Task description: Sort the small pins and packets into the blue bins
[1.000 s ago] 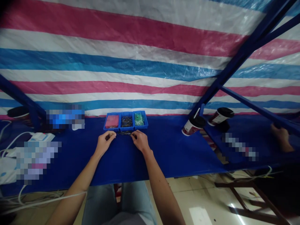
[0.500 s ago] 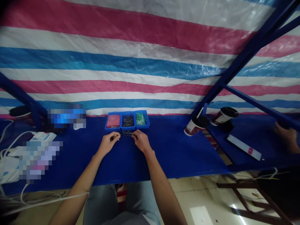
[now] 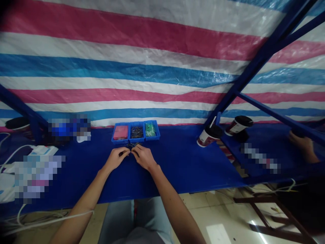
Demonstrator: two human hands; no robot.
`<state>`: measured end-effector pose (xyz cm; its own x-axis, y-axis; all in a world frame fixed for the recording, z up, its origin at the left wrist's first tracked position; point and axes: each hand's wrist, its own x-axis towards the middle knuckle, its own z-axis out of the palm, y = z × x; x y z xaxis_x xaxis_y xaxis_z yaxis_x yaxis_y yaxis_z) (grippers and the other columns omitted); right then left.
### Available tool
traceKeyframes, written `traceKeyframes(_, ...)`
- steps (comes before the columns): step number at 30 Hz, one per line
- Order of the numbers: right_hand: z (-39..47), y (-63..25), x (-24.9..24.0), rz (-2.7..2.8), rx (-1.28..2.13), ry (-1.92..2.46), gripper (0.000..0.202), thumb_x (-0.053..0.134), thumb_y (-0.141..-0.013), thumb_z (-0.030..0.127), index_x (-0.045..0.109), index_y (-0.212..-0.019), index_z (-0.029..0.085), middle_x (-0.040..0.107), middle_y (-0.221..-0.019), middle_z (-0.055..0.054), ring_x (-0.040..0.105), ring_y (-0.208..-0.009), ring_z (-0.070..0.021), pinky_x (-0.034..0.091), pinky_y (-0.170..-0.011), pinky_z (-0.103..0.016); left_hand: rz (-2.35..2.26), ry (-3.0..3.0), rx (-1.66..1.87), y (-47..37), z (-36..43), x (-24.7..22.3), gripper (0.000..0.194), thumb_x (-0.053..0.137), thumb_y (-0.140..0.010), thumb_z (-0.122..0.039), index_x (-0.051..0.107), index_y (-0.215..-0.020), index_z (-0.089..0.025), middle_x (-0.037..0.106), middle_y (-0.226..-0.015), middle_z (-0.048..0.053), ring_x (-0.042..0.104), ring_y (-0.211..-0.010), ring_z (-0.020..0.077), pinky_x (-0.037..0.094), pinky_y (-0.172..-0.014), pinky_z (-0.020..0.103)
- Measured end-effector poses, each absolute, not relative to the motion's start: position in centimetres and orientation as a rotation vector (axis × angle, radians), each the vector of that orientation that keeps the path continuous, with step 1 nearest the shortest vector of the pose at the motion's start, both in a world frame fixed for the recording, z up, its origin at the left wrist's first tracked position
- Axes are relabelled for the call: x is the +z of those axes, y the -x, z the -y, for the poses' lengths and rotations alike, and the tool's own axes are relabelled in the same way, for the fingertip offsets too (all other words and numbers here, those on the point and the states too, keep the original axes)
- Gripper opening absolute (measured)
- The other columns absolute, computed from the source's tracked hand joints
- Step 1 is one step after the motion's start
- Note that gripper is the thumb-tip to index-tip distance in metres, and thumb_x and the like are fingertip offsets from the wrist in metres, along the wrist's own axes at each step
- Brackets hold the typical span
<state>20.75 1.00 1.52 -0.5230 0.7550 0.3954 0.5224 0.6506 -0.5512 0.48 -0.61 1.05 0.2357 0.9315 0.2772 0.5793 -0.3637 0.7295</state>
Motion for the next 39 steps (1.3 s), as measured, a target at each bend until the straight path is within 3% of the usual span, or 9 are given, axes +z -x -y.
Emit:
traceKeyframes(15, -1.0, -20.3, 0.5, 2.182, 0.53, 0.947, 0.018, 0.053, -0.098, 0.02, 0.068, -0.105, 0.024, 0.067, -0.108, -0.004, 0.065, -0.096, -0.0156, 0.047, -0.082, -0.024, -1.372, -2.023, 0.946, -0.4, 0.7, 1.2, 0.019, 0.056, -0.092, -0.032, 0.071, -0.089, -0.02, 0.074, -0.08, 0.002, 0.067, -0.071, 0.0168, 0.047, -0.069, 0.025)
traceKeyframes(39, -1.0, -20.2, 0.8, 2.199, 0.516, 1.032, 0.018, 0.048, -0.102, 0.028, 0.065, -0.106, 0.024, 0.067, -0.105, -0.004, 0.065, -0.095, -0.0154, 0.047, -0.082, -0.024, -1.374, -2.016, 1.004, -0.5, 0.7, 1.1, 0.026, 0.053, -0.093, -0.037, 0.07, -0.086, -0.02, 0.073, -0.077, 0.003, 0.065, -0.069, 0.0174, 0.048, -0.07, 0.026)
